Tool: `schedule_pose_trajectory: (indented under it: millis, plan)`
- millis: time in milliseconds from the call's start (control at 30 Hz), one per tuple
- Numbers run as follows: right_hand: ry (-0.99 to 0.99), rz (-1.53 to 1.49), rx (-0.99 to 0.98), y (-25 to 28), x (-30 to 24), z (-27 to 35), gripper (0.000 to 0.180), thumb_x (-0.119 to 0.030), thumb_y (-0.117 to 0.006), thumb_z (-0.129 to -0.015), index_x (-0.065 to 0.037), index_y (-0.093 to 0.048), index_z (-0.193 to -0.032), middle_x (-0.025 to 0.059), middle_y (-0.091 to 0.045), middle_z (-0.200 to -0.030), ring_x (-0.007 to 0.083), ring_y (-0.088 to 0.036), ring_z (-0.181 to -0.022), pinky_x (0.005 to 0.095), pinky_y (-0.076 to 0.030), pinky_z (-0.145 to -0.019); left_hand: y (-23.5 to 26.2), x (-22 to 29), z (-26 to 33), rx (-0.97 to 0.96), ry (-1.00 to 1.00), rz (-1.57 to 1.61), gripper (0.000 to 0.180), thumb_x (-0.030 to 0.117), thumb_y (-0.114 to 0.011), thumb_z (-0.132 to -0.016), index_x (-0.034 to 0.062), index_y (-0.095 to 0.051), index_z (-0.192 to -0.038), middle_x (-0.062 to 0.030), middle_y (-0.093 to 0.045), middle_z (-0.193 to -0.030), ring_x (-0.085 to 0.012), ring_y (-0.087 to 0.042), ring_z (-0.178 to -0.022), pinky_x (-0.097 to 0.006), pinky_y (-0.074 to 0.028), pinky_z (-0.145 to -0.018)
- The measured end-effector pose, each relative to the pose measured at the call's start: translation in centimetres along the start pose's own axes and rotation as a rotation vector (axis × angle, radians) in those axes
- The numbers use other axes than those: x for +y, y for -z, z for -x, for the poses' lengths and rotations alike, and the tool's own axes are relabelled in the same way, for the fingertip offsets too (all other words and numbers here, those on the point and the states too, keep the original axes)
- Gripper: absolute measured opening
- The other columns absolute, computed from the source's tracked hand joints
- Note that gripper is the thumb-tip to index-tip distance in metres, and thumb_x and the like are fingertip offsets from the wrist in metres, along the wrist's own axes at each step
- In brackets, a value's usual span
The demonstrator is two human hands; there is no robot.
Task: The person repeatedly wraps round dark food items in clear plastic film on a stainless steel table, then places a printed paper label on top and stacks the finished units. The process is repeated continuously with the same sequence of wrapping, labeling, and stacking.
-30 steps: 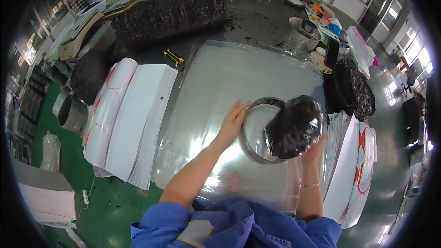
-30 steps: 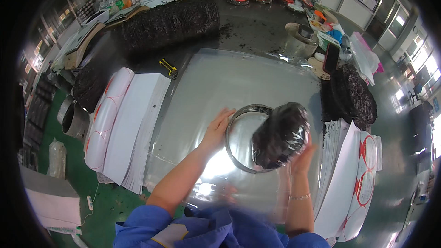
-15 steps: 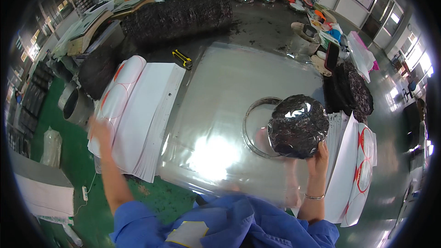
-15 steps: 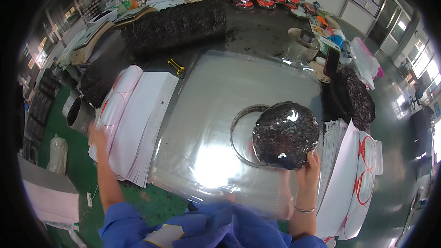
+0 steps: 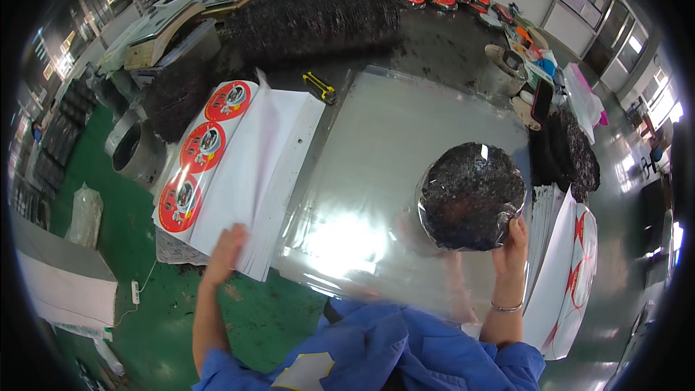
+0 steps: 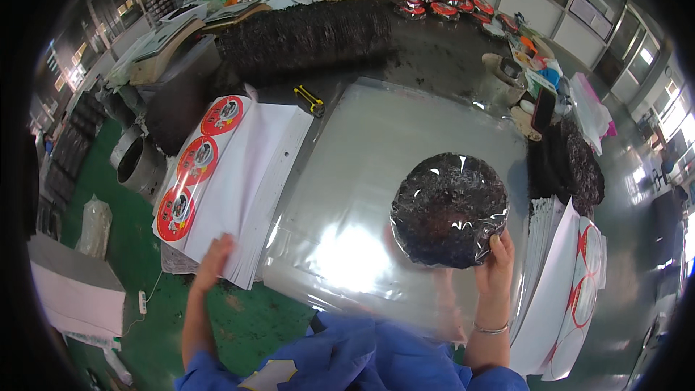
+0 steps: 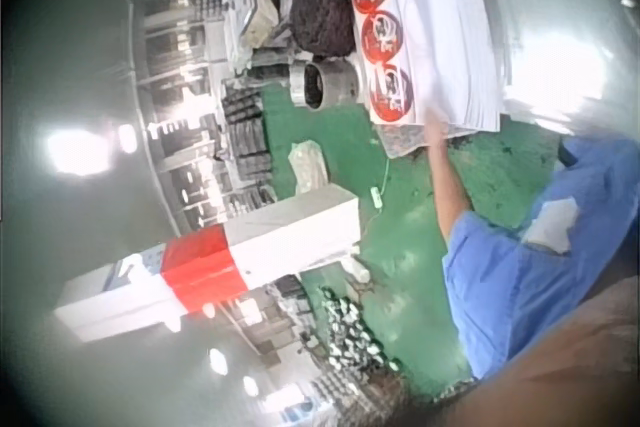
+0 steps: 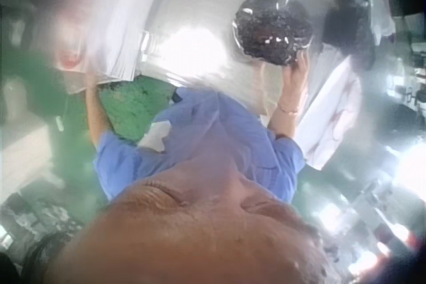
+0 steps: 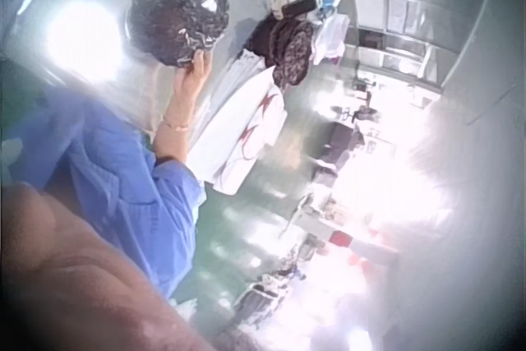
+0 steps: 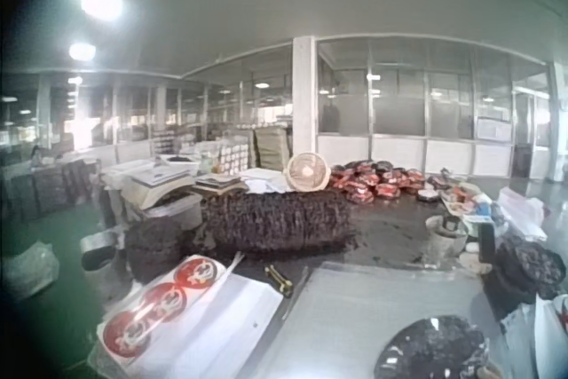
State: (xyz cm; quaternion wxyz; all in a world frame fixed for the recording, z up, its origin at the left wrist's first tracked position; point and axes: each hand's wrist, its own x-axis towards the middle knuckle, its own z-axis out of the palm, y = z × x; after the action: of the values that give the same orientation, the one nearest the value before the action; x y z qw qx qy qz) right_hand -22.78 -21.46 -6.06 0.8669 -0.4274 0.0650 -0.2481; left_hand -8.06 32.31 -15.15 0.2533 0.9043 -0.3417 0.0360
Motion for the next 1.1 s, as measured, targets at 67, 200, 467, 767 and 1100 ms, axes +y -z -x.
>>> schedule_pose_trajectory:
  millis: [67, 200, 467, 767, 1100]
  plan:
    - [-0.008, 0.031, -0.011, -0.3, 0.2, 0.1, 0.037, -0.01, -0.055, -0.082, 0.003, -0.046, -0.116, 0.012, -0.056, -0.109, 0.0202, -0.056, -0.098, 0.0328, -0.046, -0.087, 1.3, 1.4, -0.7, -0.119, 0.164, 0.392, 0.031, 0.022, -0.042, -0.09, 0.0036, -0.057, -0.109, -0.0125, -0.058, -0.112, -0.0242, -0.052, -0.108, -0.037, -0.032, -0.099]
    - [-0.018, 0.079, -0.079, 0.0, -0.2, 0.6, 0.039, -0.011, -0.055, -0.082, 0.002, -0.045, -0.118, 0.0123, -0.054, -0.111, 0.0214, -0.055, -0.1, 0.0335, -0.046, -0.086, 4.1, -4.3, -0.5, 0.475, 0.313, -0.251, 0.034, 0.012, -0.061, -0.073, 0.0027, -0.056, -0.105, -0.0185, -0.055, -0.11, -0.0336, -0.051, -0.102, -0.038, -0.04, -0.09]
    - [-0.066, 0.166, 0.076, 4.0, 1.2, 1.0, 0.042, -0.018, -0.053, -0.086, 0.001, -0.042, -0.122, 0.0122, -0.049, -0.118, 0.0224, -0.049, -0.108, 0.0351, -0.041, -0.091, 6.2, -5.0, -1.9, 0.144, 0.289, -0.785, 0.021, 0.016, -0.062, -0.068, 0.0061, -0.056, -0.086, -0.0127, -0.049, -0.095, -0.0293, -0.048, -0.094, -0.041, -0.045, -0.078]
    - [-0.095, 0.107, 0.041, 4.3, 1.2, 0.6, 0.044, -0.02, -0.054, -0.086, -0.001, -0.041, -0.123, 0.0125, -0.049, -0.119, 0.0227, -0.048, -0.108, 0.037, -0.039, -0.093, 3.5, -6.8, -3.8, -0.237, 0.329, -1.158, 0.017, 0.013, -0.053, -0.074, 0.0005, -0.06, -0.083, -0.0119, -0.051, -0.088, -0.0258, -0.052, -0.085, -0.038, -0.049, -0.062]
    - [-0.118, 0.015, 0.076, 7.9, 0.7, 1.6, 0.043, -0.02, -0.05, -0.088, 0.001, -0.04, -0.124, 0.0135, -0.047, -0.123, 0.0234, -0.046, -0.112, 0.0372, -0.036, -0.096, 6.1, -5.7, -3.1, 0.144, 0.373, -0.785, 0.011, 0.008, -0.053, -0.074, 0.0022, -0.058, -0.082, -0.0137, -0.054, -0.089, -0.0262, -0.055, -0.085, -0.035, -0.05, -0.064]
